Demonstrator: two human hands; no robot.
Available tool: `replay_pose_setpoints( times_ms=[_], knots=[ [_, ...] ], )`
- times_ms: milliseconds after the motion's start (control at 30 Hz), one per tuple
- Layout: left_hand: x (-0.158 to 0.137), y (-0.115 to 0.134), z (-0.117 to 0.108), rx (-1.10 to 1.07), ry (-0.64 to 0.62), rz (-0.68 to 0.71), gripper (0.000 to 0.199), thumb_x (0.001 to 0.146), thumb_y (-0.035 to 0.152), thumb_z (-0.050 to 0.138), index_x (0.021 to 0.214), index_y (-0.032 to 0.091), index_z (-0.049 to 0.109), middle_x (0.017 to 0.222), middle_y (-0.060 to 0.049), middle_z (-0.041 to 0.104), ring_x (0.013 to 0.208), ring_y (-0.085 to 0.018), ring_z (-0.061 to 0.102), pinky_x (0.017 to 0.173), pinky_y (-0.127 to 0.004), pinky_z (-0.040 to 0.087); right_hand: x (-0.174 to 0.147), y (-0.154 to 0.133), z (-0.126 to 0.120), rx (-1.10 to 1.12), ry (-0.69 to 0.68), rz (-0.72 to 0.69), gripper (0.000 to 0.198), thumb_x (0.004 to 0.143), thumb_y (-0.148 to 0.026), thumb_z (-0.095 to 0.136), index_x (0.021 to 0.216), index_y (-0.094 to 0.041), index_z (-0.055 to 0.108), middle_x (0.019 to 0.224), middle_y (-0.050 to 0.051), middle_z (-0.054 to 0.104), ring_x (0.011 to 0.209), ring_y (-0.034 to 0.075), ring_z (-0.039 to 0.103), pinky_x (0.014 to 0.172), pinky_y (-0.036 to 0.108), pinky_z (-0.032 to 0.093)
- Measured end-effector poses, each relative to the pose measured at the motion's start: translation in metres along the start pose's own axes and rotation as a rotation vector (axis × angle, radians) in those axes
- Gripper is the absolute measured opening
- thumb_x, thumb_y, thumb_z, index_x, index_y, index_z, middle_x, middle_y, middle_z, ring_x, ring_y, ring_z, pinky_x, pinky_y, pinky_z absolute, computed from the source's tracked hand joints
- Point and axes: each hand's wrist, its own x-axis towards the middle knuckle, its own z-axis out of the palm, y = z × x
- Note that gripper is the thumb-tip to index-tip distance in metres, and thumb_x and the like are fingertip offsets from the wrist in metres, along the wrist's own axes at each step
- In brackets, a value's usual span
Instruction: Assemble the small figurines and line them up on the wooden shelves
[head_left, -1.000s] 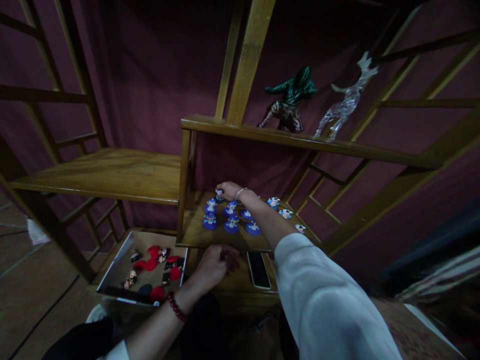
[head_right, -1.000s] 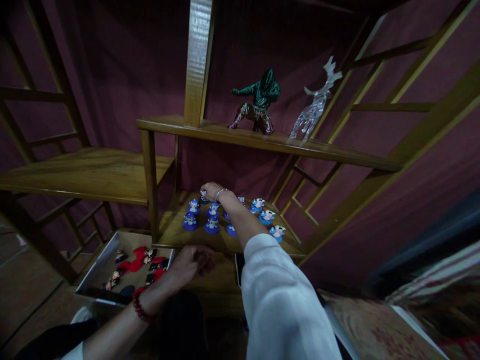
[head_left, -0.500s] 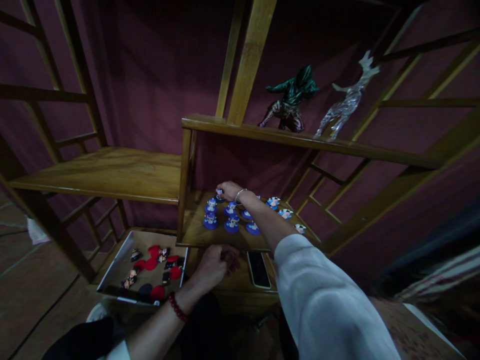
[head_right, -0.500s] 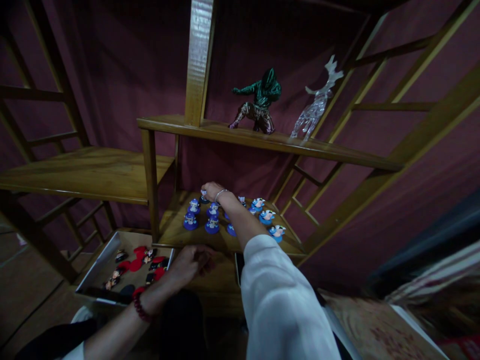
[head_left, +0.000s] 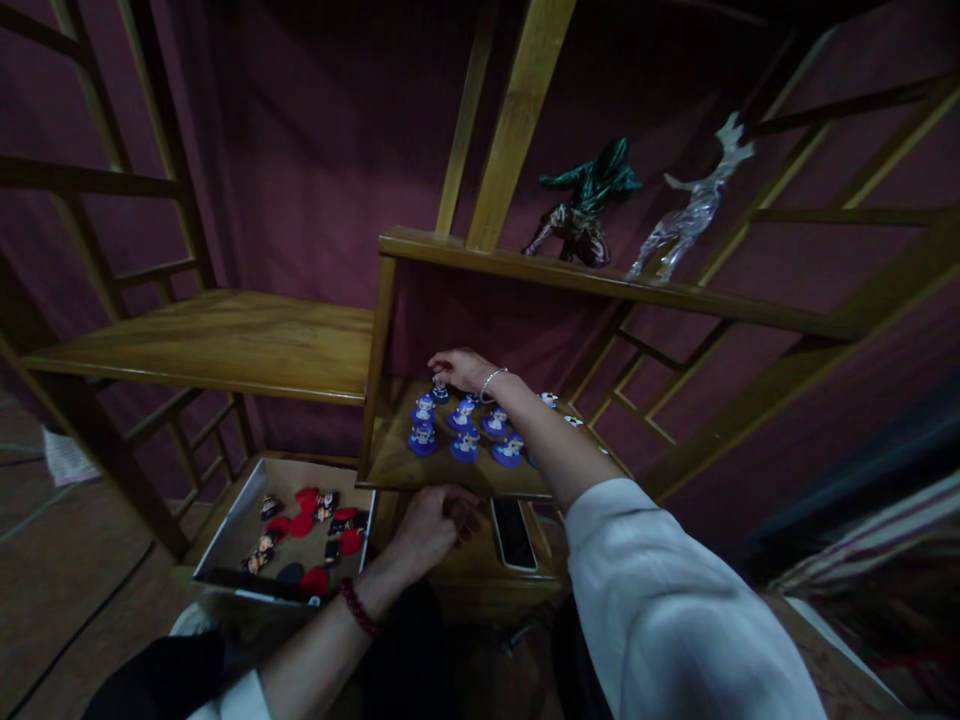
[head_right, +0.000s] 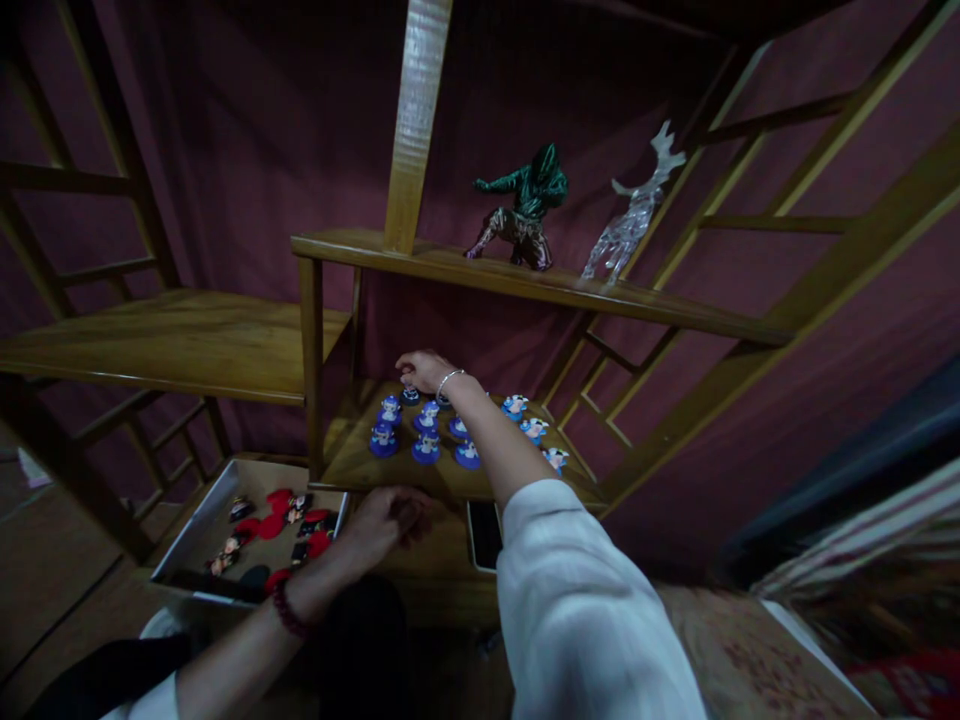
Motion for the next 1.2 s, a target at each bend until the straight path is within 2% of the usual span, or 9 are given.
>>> replay_pose_setpoints(
  times_ms=[100,367,633,900,1200],
  knots=[
    [0.001,-0.004,0.000,-0.021,-0.014,0.014,0.028,0.077,0.023,0.044,0.093,0.009,0.062,0.065,-0.005,0.063,0.050,-0.010,0.054,0.046,-0.020,0.039,-0.004,-0.006,-0.003,0.040,0.013,-0.007,0.029,0.074,-0.017,0.059,0.102,-0.021,0.061,0.091,0.000,0.068,0.081,0.010,0.062,0.071,0.017,0.045],
    [-0.004,-0.003,-0.004,-0.029,-0.053,-0.028,0.025,0.076,0.024,0.046,0.089,0.010,0.061,0.063,-0.004,0.063,0.049,-0.009,0.052,0.045,-0.020,0.039,-0.024,-0.034,-0.009,0.045,-0.118,-0.032,0.032,0.072,-0.026,0.064,0.103,-0.018,0.062,0.093,0.002,0.067,0.083,0.011,0.061,0.071,0.017,0.044],
    [-0.013,-0.004,-0.013,-0.016,-0.084,-0.030,0.025,0.076,0.028,0.046,0.087,0.010,0.060,0.061,-0.003,0.062,0.047,-0.009,0.051,0.044,-0.020,0.039,-0.033,-0.057,-0.003,-0.239,-0.225,0.010,0.039,0.071,-0.031,0.064,0.109,-0.023,0.061,0.101,0.003,0.067,0.090,0.016,0.061,0.072,0.018,0.043],
    [-0.012,-0.014,-0.012,-0.026,-0.110,-0.004,0.030,0.079,0.027,0.043,0.093,0.008,0.061,0.063,-0.004,0.060,0.048,-0.009,0.051,0.043,-0.019,0.037,-0.030,-0.056,0.008,-0.302,-0.203,0.013,0.035,0.074,-0.028,0.060,0.108,-0.022,0.062,0.101,0.006,0.067,0.091,0.020,0.061,0.069,0.021,0.042],
    [-0.013,-0.012,-0.015,-0.034,-0.098,-0.021,0.032,0.077,0.031,0.046,0.095,0.009,0.061,0.062,-0.004,0.062,0.048,-0.009,0.051,0.044,-0.019,0.038,-0.028,-0.057,0.009,-0.262,-0.180,0.029,0.032,0.073,-0.027,0.061,0.104,-0.025,0.063,0.098,0.004,0.067,0.089,0.017,0.061,0.069,0.019,0.041]
  ],
)
